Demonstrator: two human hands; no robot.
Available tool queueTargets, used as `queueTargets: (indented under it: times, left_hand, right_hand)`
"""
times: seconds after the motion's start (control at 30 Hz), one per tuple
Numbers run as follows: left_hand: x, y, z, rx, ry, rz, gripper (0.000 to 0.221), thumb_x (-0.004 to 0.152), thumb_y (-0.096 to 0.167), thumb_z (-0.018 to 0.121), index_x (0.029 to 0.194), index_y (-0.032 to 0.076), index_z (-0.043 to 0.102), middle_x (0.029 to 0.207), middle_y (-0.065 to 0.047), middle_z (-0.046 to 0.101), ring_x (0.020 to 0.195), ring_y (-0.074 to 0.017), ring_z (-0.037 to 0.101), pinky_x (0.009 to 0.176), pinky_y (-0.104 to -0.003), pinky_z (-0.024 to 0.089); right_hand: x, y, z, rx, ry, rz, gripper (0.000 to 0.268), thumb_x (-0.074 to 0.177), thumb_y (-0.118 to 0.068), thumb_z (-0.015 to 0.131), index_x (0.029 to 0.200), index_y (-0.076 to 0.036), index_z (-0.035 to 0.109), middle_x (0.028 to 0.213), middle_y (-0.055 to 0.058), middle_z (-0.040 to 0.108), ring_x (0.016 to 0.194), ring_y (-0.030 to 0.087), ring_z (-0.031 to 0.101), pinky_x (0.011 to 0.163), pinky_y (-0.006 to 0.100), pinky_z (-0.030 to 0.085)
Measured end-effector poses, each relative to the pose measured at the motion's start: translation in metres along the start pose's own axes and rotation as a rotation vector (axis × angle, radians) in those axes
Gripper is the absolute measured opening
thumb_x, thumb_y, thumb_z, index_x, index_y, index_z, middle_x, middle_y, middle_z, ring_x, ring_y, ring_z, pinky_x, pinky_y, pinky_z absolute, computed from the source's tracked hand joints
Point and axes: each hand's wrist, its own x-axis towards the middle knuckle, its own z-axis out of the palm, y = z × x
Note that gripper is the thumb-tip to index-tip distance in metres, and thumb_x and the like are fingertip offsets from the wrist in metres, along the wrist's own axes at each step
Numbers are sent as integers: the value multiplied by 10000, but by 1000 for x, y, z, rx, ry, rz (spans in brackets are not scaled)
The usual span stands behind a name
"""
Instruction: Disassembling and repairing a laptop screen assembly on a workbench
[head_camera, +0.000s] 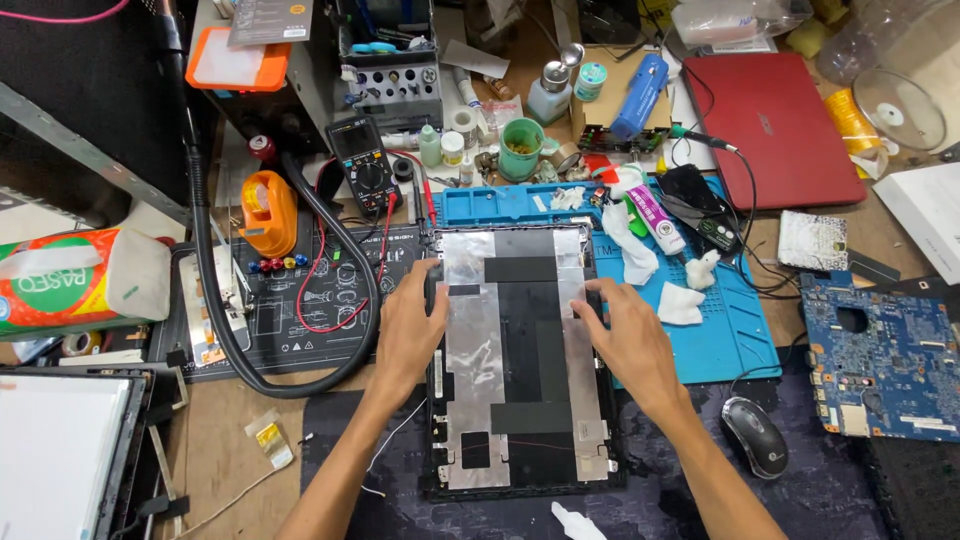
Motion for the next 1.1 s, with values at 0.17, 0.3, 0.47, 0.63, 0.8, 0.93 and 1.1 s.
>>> queueTargets:
  times: [0.17,0.3,0.47,0.63,0.8,0.93,1.1]
  left_hand:
    - [-3,1,-1,99,-33,-8,360,985,208,559,1330,106,578,1069,-245,710,948,-433,715,773,-533,571]
    - [-2,3,-6,124,-1,-6,384,975,250,576,1337,121,568,1080,-253,702,1001,-443,689,799,-550,552]
    - [-2,9,-2,168,115,118,400,971,235,606,1353,115,588,1361,-305,558,1226,-453,573,984,-541,480]
    - [3,12,17,116,104,211,381,970,177,625,1334,68,605,1428,-351,475,1321,-499,476,1080,-575,383]
    - [8,9,34,254,75,342,318,980,225,627,1269,95,650,1439,-293,496,1424,-469,384,1174,-569,248]
    - [15,5,44,321,17,412,278,981,238,629,1225,121,691,1386,-243,565,1420,-403,429,1203,-540,209]
    - [22,-16,64,319,-113,418,283,1002,293,590,1246,177,674,1300,-145,644,1320,-305,567,1186,-472,319]
  right_hand:
    - [3,9,8,-62,12,-20,345,1034,-314,604,1263,-60,649,979,226,700,911,353,758,654,436,644]
    - [3,9,3,-53,31,-14,330,1035,-313,603,1263,-79,649,1002,238,738,944,369,754,706,478,633]
    - [2,2,-7,57,81,-103,383,939,2,497,1283,-71,648,1282,286,547,1173,502,568,863,603,539]
    - [-2,-20,-25,254,45,-159,646,782,288,321,1253,-8,649,1524,415,252,1340,714,261,1057,791,313]
    - [25,41,-1,200,186,-55,349,962,88,585,1176,-140,740,1280,190,584,1085,440,684,812,474,609]
    - [43,64,-5,-27,345,-93,240,965,-16,717,1188,-104,726,1094,126,601,951,326,695,726,370,602]
    - [63,102,14,-214,306,-73,248,968,-98,725,1191,-207,720,945,78,655,933,337,707,767,455,547]
